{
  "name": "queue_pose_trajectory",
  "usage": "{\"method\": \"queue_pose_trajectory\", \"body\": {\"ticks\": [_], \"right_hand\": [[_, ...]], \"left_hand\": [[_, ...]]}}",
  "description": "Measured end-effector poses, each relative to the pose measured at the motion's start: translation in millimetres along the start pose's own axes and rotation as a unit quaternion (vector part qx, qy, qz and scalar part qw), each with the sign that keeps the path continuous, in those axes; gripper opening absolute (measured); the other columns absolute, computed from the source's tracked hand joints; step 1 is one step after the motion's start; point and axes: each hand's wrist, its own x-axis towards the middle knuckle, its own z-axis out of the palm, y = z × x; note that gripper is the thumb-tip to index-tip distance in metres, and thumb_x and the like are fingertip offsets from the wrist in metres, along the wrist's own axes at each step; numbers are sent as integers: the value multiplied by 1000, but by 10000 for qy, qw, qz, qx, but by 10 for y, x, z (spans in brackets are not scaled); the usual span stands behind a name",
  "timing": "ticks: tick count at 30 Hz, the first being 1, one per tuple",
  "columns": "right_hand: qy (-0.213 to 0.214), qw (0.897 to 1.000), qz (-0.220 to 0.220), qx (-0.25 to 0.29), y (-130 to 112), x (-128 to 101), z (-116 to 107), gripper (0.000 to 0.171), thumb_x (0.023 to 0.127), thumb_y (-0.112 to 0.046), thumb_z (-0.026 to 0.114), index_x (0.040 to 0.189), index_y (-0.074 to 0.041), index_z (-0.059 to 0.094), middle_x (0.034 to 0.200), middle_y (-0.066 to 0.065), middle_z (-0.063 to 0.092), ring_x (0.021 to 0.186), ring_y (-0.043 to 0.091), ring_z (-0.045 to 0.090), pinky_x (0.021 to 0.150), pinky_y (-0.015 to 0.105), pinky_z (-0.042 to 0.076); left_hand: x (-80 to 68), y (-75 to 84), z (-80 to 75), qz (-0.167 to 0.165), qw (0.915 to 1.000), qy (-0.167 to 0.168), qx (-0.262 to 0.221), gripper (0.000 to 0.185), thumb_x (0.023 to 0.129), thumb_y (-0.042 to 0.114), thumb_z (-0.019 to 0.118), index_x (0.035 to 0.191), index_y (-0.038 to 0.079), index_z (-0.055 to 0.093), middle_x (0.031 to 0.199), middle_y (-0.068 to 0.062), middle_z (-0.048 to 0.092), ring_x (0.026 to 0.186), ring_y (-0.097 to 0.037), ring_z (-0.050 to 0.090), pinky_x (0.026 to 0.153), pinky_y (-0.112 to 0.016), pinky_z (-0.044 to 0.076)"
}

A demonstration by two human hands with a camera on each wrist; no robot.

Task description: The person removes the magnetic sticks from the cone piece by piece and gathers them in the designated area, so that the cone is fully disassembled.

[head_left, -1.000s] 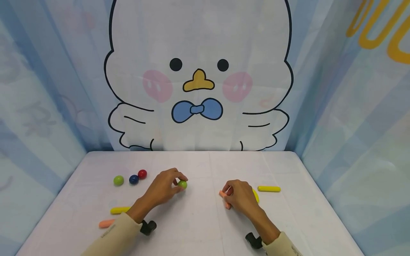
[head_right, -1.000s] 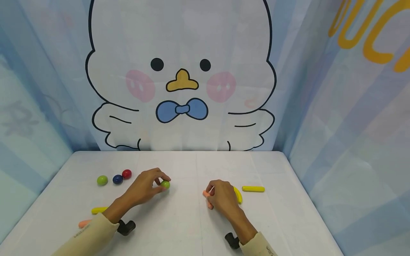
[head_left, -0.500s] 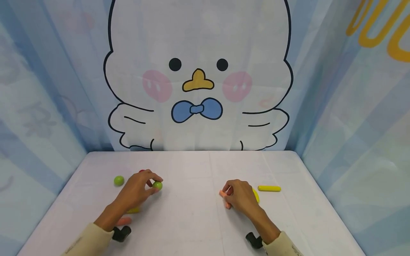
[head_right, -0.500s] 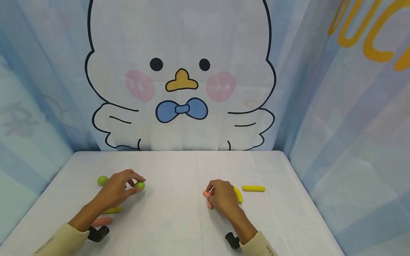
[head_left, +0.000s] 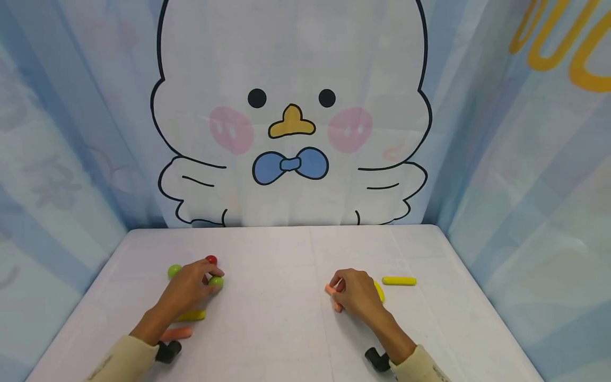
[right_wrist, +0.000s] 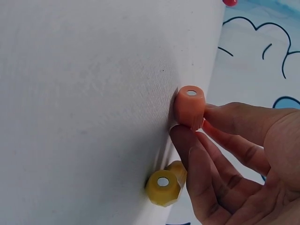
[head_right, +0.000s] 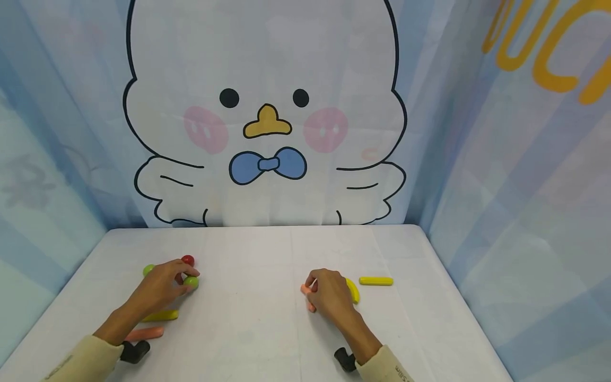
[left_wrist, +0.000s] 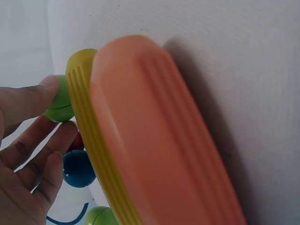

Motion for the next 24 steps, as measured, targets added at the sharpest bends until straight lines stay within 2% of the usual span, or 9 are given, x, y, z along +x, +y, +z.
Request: {"method": "queue_pose_trajectory", "body": {"ticks": [6, 10, 12, 15, 20, 24], "right_hand": [[-79, 9999, 103, -4, -20, 3, 10, 18, 85, -19, 90, 98, -19, 77, 80, -6, 67, 78, 13, 57, 69, 29, 49], [41, 10000, -16, -4, -23, -28, 19, 15, 89, -27, 87, 98, -20, 77, 80, -7, 68, 77, 12, 58, 67, 30, 49], [205, 9997, -129, -54, -25, -49, 15, 15, 92, -32, 84, 100, -21, 78, 81, -8, 69, 77, 11, 59, 67, 31, 48], [541, 9979, -324, -175, -13, -93, -15, 22, 95, -39, 79, 108, -21, 79, 87, -8, 72, 83, 11, 60, 70, 33, 49], [1007, 9891, -953, -488, 84, -221, -66, 43, 98, -45, 75, 132, -19, 73, 116, 2, 77, 107, 21, 61, 91, 42, 50], [1226, 9778, -1412, -941, 191, -328, -91, 62, 97, -56, 71, 147, -20, 63, 142, 9, 68, 135, 37, 55, 112, 62, 40]], "left_hand": [[-2, 9, 3, -30, 10000, 87, 22, 33, 88, 12, 87, 119, 13, 77, 110, -2, 74, 94, -19, 65, 89, -42, 61], [-34, 11, -7, 1, 9997, 174, 162, 37, 88, 16, 88, 123, 13, 76, 118, -6, 74, 100, -22, 66, 93, -47, 61], [-57, 15, -17, 97, 9987, 325, 378, 38, 89, 20, 87, 125, 13, 76, 123, -9, 73, 106, -26, 66, 96, -51, 59], [-102, 42, -38, 391, 9936, 734, 761, 40, 90, 27, 86, 126, 12, 76, 127, -14, 72, 112, -32, 63, 97, -55, 57], [-198, 82, -38, 906, 9764, 1391, 1383, 52, 89, 39, 87, 130, 10, 73, 127, -16, 70, 117, -38, 59, 96, -57, 54], [-293, 95, -43, 1051, 9665, 1504, 1794, 70, 86, 50, 86, 140, 10, 67, 143, -20, 62, 130, -44, 54, 98, -62, 50]]}}
